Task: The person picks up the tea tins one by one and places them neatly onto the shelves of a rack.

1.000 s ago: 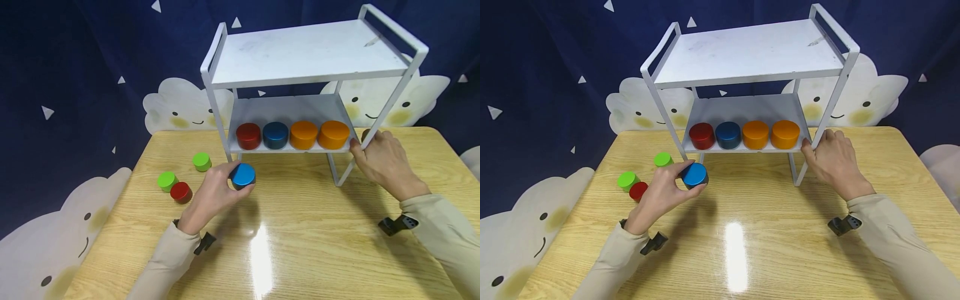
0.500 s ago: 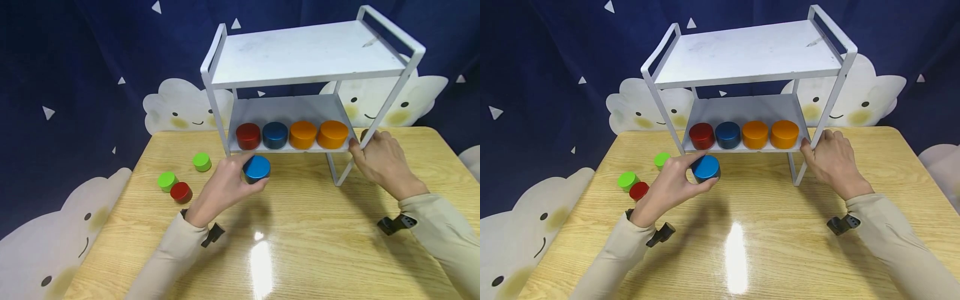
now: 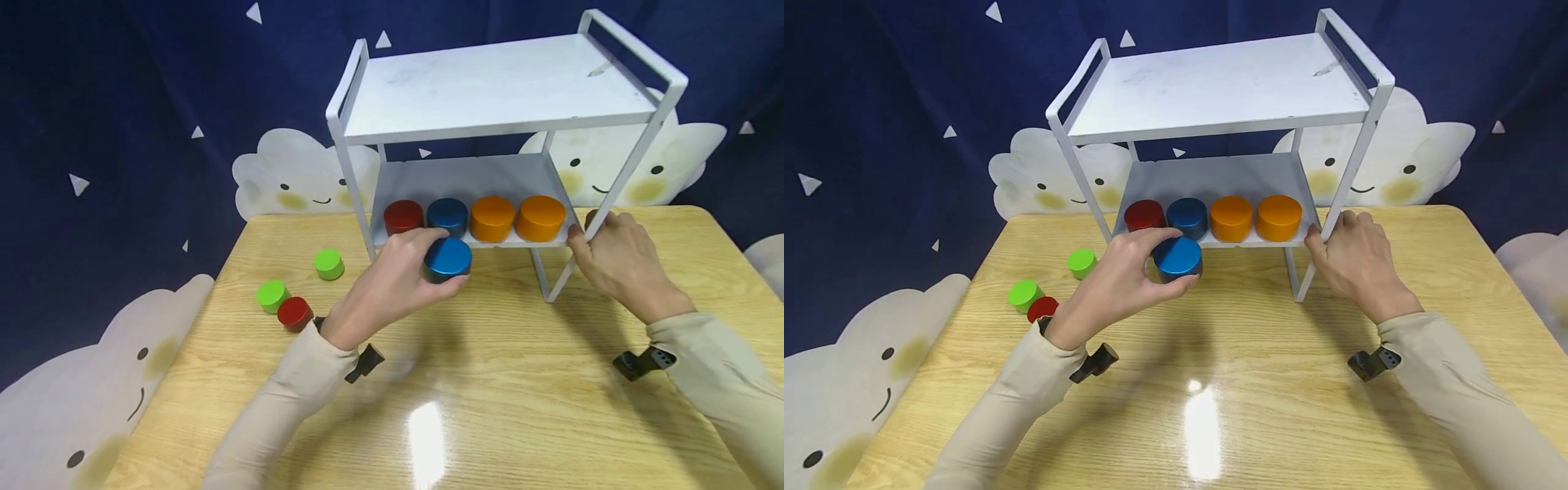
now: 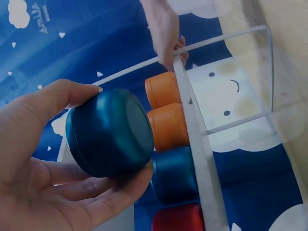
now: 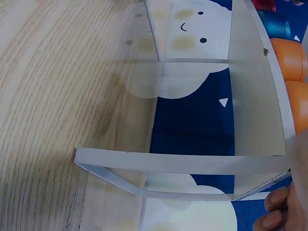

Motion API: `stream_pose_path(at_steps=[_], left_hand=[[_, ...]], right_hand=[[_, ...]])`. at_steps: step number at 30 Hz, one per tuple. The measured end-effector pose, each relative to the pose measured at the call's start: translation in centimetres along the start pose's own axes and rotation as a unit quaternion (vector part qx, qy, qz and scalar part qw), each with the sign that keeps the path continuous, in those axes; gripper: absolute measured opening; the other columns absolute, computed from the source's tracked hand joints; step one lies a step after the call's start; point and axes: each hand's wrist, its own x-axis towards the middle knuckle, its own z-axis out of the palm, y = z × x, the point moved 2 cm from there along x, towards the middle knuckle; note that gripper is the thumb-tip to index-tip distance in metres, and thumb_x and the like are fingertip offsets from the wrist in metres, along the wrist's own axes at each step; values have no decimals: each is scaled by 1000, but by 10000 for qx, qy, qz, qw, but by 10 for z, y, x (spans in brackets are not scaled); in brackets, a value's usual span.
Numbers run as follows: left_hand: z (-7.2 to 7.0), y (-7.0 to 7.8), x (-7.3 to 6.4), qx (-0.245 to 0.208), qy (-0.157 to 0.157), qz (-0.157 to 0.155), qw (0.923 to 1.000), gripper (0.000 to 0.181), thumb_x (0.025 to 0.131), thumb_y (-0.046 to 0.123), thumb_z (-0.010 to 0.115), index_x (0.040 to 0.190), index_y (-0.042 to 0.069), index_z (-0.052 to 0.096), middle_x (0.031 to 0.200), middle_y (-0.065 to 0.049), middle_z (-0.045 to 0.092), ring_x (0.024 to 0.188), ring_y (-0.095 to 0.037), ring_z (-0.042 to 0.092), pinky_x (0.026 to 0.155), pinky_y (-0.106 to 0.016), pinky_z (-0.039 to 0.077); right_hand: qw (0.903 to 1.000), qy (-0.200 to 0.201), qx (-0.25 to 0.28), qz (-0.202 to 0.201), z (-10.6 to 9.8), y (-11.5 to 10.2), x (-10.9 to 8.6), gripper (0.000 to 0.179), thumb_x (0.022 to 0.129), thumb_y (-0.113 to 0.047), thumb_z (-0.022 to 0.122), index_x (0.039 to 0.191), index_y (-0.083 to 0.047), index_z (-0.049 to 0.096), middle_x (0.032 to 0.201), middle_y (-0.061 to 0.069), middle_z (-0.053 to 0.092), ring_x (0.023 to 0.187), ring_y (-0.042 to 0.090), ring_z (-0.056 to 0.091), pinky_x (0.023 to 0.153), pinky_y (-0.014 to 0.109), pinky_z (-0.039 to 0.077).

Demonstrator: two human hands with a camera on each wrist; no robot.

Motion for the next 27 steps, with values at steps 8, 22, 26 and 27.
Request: stream_pose_path(at_steps=[8, 22, 26, 27], left_hand=[[-4, 11, 10, 125, -102, 112, 9998, 53, 83, 26, 75, 122, -6, 59, 114, -13, 65, 98, -20, 62, 84, -21, 51], [-19, 41, 39, 387, -527, 428, 9969, 54, 83, 31, 73, 124, -2, 58, 116, -10, 65, 99, -18, 61, 83, -15, 48], [-22, 53, 52, 275, -717, 604, 9952, 51, 85, 30, 72, 123, -2, 59, 114, -9, 65, 97, -15, 60, 82, -13, 46], [-22, 56, 56, 254, -769, 618, 9948, 50, 85, 30, 71, 123, -1, 59, 114, -9, 65, 97, -14, 60, 81, -13, 46]], right_hand=[[10000, 42, 18, 59, 2, 2, -2, 46, 99, -35, 34, 62, -8, 41, 60, 9, 39, 55, 30, 37, 45, 36, 27], [9999, 58, -51, -125, 1, 1, -2, 51, 99, -33, 34, 55, -9, 41, 64, 10, 42, 56, 31, 39, 49, 37, 28], [9998, 55, -97, -151, 1, 1, -1, 51, 100, -32, 34, 55, -9, 41, 61, 9, 41, 51, 28, 38, 45, 36, 27], [9998, 35, -96, -148, 1, 1, -1, 51, 100, -33, 34, 55, -8, 41, 61, 9, 41, 50, 27, 37, 43, 35, 27]])
